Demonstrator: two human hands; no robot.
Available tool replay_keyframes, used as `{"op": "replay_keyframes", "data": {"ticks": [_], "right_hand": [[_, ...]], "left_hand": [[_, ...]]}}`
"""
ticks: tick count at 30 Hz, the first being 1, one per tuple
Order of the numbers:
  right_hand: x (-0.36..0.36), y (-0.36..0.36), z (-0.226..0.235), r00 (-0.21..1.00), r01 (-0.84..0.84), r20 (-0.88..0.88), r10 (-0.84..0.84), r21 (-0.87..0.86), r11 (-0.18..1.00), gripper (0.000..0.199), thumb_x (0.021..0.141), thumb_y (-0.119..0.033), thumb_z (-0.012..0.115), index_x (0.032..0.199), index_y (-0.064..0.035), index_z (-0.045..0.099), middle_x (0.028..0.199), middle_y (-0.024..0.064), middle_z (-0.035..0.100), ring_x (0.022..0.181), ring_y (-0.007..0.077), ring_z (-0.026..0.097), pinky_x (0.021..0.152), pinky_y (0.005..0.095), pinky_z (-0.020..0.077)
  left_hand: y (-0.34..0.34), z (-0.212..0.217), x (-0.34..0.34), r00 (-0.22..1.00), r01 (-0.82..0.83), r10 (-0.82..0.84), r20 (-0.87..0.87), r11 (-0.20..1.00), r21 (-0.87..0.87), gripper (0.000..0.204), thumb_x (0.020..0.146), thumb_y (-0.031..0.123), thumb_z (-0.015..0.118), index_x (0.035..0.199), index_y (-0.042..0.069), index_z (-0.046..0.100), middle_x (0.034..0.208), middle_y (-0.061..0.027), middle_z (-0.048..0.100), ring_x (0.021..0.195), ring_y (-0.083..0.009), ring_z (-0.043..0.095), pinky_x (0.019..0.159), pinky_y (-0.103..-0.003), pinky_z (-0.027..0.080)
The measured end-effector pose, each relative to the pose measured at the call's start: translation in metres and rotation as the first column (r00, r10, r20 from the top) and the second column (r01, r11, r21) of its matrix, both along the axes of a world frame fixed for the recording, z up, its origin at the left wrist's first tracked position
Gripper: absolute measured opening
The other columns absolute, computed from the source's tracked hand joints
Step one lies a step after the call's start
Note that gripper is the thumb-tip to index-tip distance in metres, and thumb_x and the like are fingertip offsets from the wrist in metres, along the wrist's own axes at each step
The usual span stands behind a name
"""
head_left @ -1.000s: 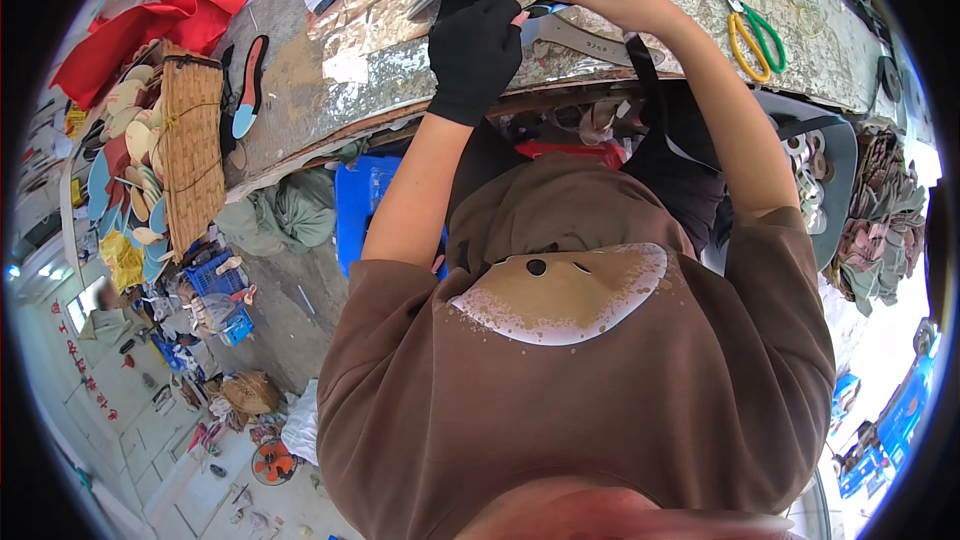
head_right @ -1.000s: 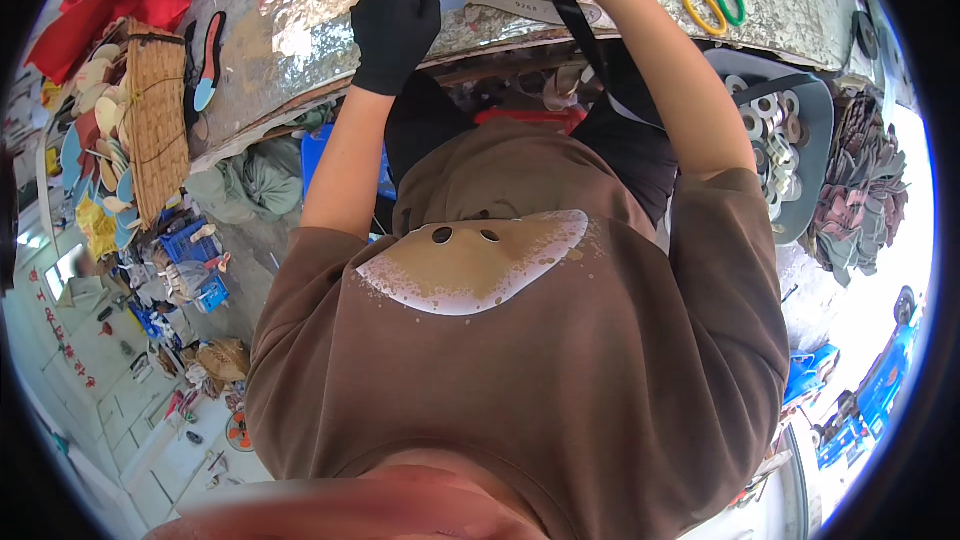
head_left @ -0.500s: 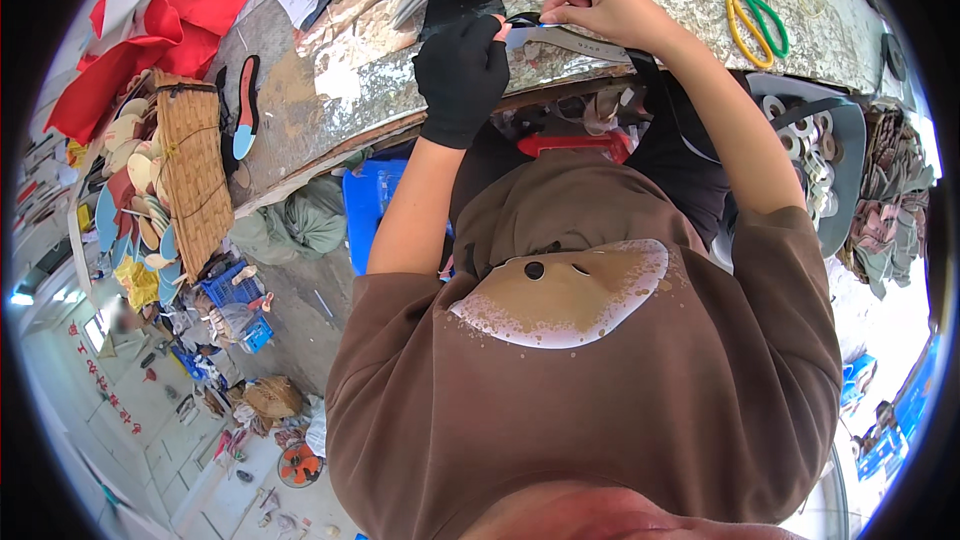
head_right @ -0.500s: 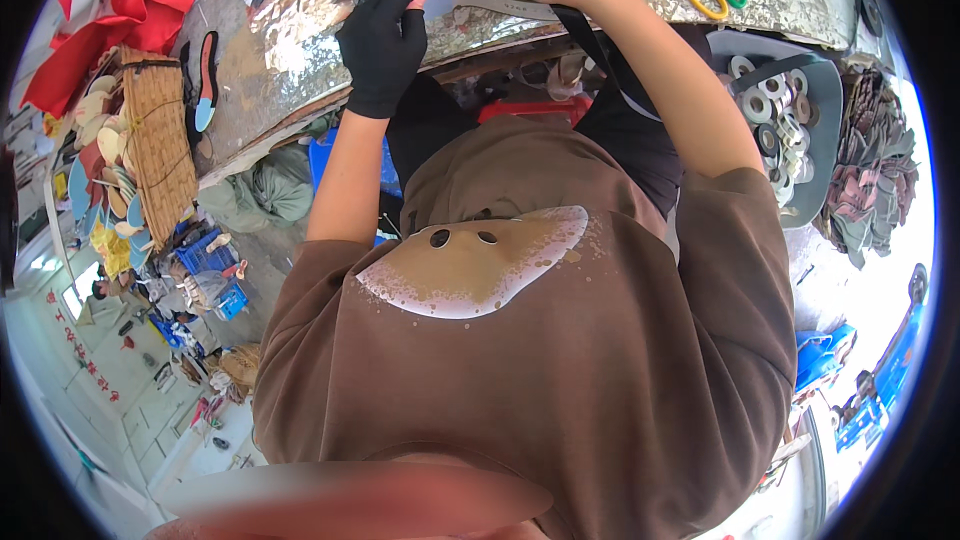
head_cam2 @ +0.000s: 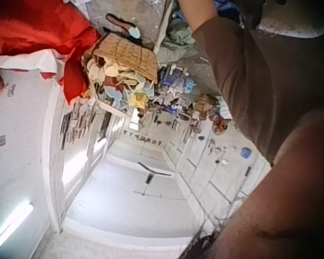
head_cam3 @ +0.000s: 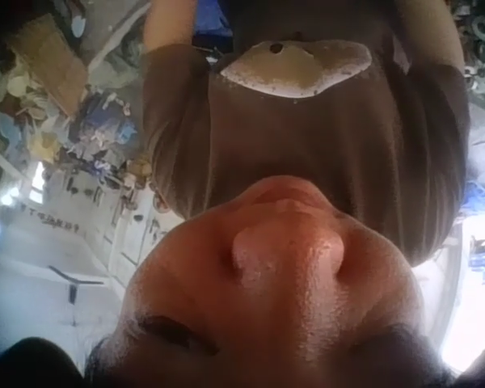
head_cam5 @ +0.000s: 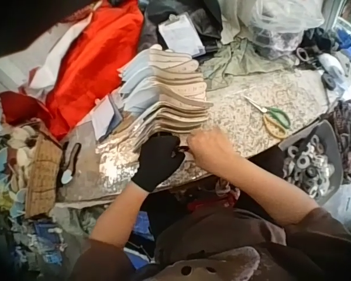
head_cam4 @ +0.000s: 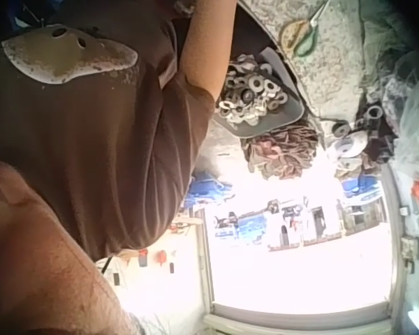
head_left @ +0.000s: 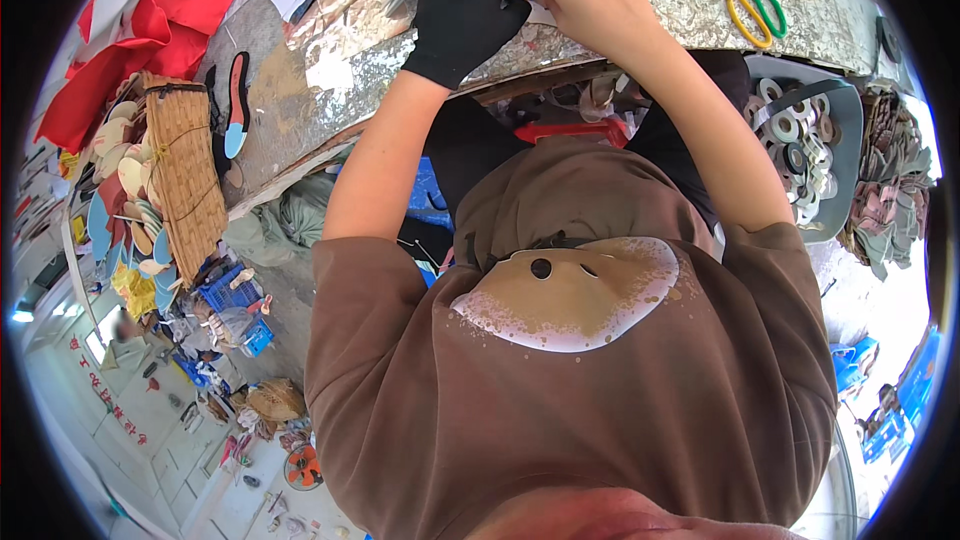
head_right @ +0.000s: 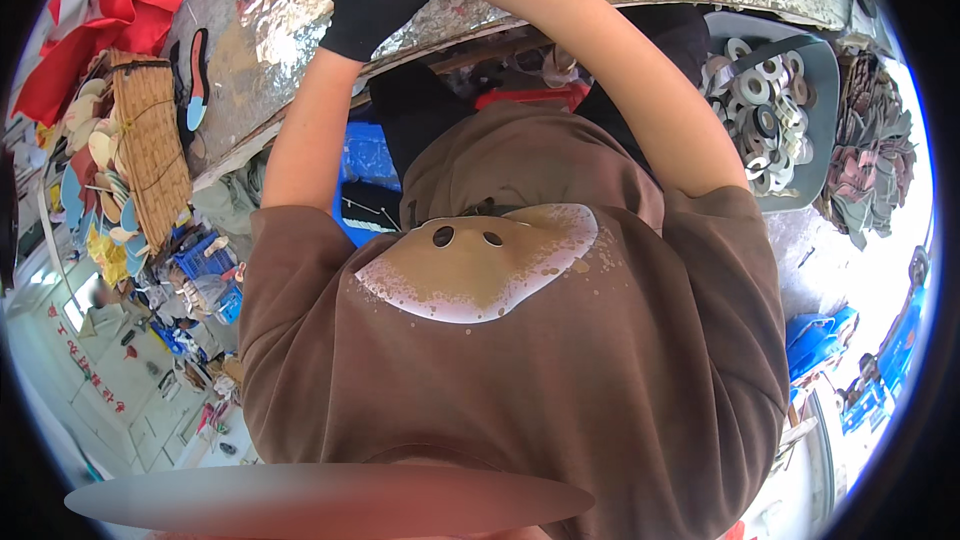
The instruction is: The recorder is assembling high-heeled shoe components by applying adhesive tape and attaching outsoles to the shoe upper.
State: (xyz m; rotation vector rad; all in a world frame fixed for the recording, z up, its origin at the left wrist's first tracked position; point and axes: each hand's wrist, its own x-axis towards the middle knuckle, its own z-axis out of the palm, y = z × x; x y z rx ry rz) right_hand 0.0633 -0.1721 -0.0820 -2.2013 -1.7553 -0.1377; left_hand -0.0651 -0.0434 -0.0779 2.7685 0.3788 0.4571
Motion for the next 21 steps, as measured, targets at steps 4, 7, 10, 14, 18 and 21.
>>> {"op": "replay_keyframes", "data": {"ticks": [4, 7, 10, 14, 18, 21], "right_hand": [[0.000, -0.001, 0.010, 1.000, 0.001, -0.012, -0.002, -0.050, 0.999, 0.017, 0.083, -0.017, 0.069, 0.080, -0.0013, 0.064, 0.078, 0.0119, 0.062, 0.071, 0.0279, 0.064, 0.061, 0.0392, 0.0505], [-0.006, -0.002, 0.026, 0.997, 0.066, -0.027, -0.076, -0.261, 0.963, 0.016, 0.078, -0.015, 0.072, 0.082, 0.0009, 0.069, 0.085, 0.0166, 0.064, 0.077, 0.0321, 0.066, 0.065, 0.0419, 0.0534], [-0.002, -0.016, 0.015, 0.989, -0.056, -0.136, 0.057, 0.007, 0.998, 0.015, 0.076, -0.013, 0.072, 0.081, 0.0007, 0.069, 0.088, 0.0175, 0.065, 0.078, 0.0337, 0.067, 0.066, 0.0431, 0.0544], [0.009, -0.028, -0.001, 0.951, -0.160, -0.192, 0.241, 0.361, 0.919, 0.011, 0.076, -0.009, 0.068, 0.083, 0.0001, 0.068, 0.091, 0.0161, 0.064, 0.079, 0.0333, 0.067, 0.067, 0.0431, 0.0541], [0.000, -0.020, 0.022, 0.999, 0.036, 0.009, -0.035, -0.297, 0.954, 0.011, 0.078, -0.005, 0.064, 0.087, -0.0006, 0.066, 0.095, 0.0150, 0.061, 0.081, 0.0333, 0.066, 0.066, 0.0434, 0.0537], [0.000, -0.021, 0.019, 1.000, -0.001, 0.003, 0.002, -0.252, 0.968, 0.010, 0.079, -0.005, 0.062, 0.087, -0.0005, 0.066, 0.095, 0.0149, 0.061, 0.081, 0.0334, 0.066, 0.066, 0.0433, 0.0538]], "left_hand": [[0.006, -0.006, 0.001, 0.998, 0.042, -0.041, 0.049, 0.999, -0.023, 0.017, 0.075, 0.025, 0.067, 0.082, 0.010, 0.070, 0.080, -0.0120, 0.069, 0.078, -0.0321, 0.067, 0.070, -0.044, 0.052], [0.006, 0.018, 0.015, 0.928, 0.155, -0.185, -0.324, 0.981, -0.118, 0.025, 0.085, 0.030, 0.059, 0.090, 0.012, 0.076, 0.088, -0.0135, 0.071, 0.081, -0.0299, 0.067, 0.075, -0.042, 0.053], [0.015, 0.016, 0.025, 0.911, 0.252, -0.272, -0.309, 0.962, -0.105, 0.022, 0.085, 0.022, 0.057, 0.086, 0.010, 0.075, 0.087, -0.0139, 0.071, 0.081, -0.0310, 0.067, 0.075, -0.043, 0.053], [0.017, 0.007, 0.032, 0.890, 0.304, -0.340, -0.303, 0.939, -0.158, 0.020, 0.083, 0.015, 0.056, 0.089, 0.008, 0.074, 0.090, -0.0150, 0.070, 0.084, -0.0319, 0.067, 0.076, -0.043, 0.053], [0.002, 0.037, 0.032, 0.854, 0.270, -0.305, -0.421, 0.952, -0.142, 0.021, 0.080, 0.008, 0.056, 0.092, 0.008, 0.074, 0.091, -0.0166, 0.070, 0.086, -0.0331, 0.067, 0.077, -0.044, 0.052], [0.019, 0.014, 0.031, 0.859, 0.362, -0.414, -0.300, 0.907, -0.214, 0.021, 0.079, 0.008, 0.058, 0.093, 0.007, 0.073, 0.091, -0.0175, 0.070, 0.086, -0.0341, 0.066, 0.076, -0.044, 0.052]]}}
